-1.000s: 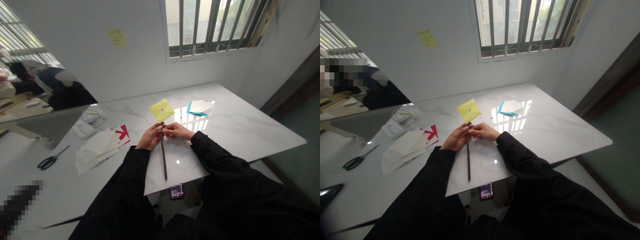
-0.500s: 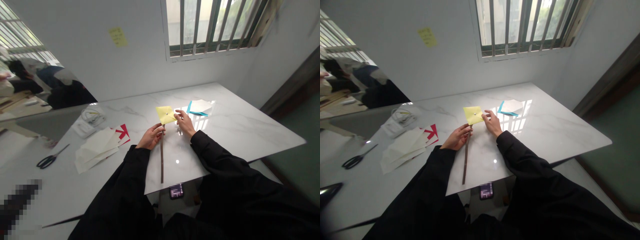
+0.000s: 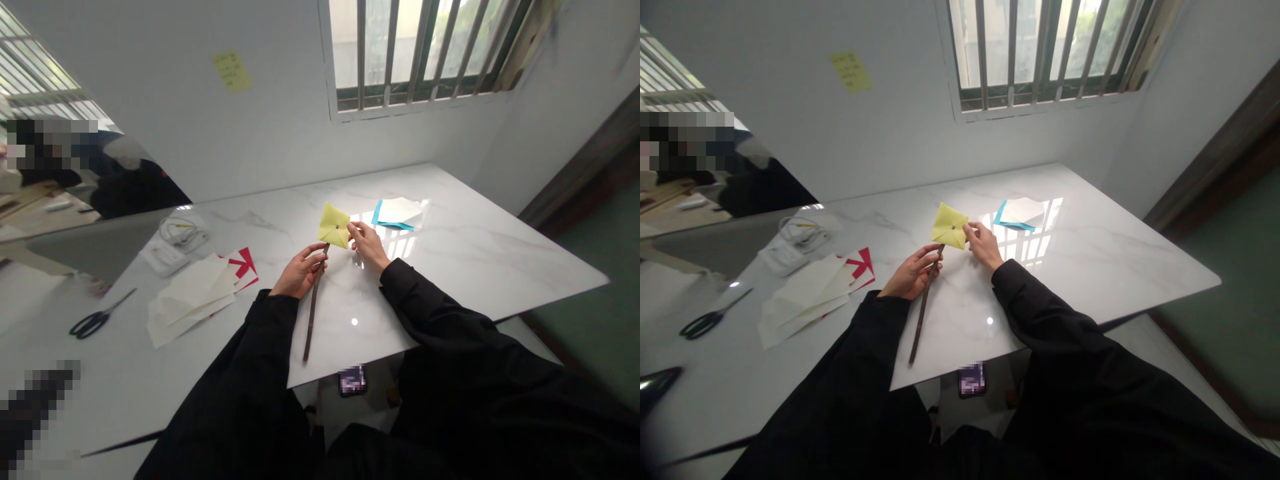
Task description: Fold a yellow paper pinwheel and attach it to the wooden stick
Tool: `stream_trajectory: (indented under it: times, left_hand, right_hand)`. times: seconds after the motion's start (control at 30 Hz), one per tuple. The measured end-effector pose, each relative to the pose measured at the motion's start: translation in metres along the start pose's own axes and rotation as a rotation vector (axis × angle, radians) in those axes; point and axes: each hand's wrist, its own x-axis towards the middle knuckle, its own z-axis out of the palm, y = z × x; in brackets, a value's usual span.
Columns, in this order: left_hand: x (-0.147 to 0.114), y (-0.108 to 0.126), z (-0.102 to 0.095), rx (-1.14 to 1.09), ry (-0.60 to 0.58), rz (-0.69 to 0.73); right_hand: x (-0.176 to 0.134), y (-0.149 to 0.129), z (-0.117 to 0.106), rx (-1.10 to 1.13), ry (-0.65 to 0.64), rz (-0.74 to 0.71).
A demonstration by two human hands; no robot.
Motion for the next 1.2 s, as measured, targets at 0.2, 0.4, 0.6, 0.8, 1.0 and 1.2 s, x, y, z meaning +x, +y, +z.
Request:
stream_trajectory:
  times: [0.2,0.4,0.6,0.8,1.0,1.2]
  left_hand:
    - [-0.001,0.001,0.001,-0.013,0.016,0.002]
    - [-0.002,0.003,0.003,-0.024,0.028,0.006]
    - [-0.002,0.003,0.003,-0.031,0.055,0.018]
    - [-0.002,0.003,0.002,-0.017,0.059,0.007]
    - [-0.002,0.003,0.003,-0.007,0.049,0.004]
    - [-0.003,0.003,0.004,0.002,0.038,0.005]
  right_hand:
    - [0.001,0.004,0.003,-0.027,-0.068,-0.021]
    - [-0.001,0.005,0.003,-0.074,-0.110,-0.069]
    - [-0.002,0.003,0.001,-0.150,-0.064,-0.048]
    - [0.002,0.006,0.001,-0.099,0.009,0.061]
    - [0.012,0.004,-0.008,0.021,-0.149,0.191]
    - [0.021,0.002,-0.023,0.241,-0.153,0.160]
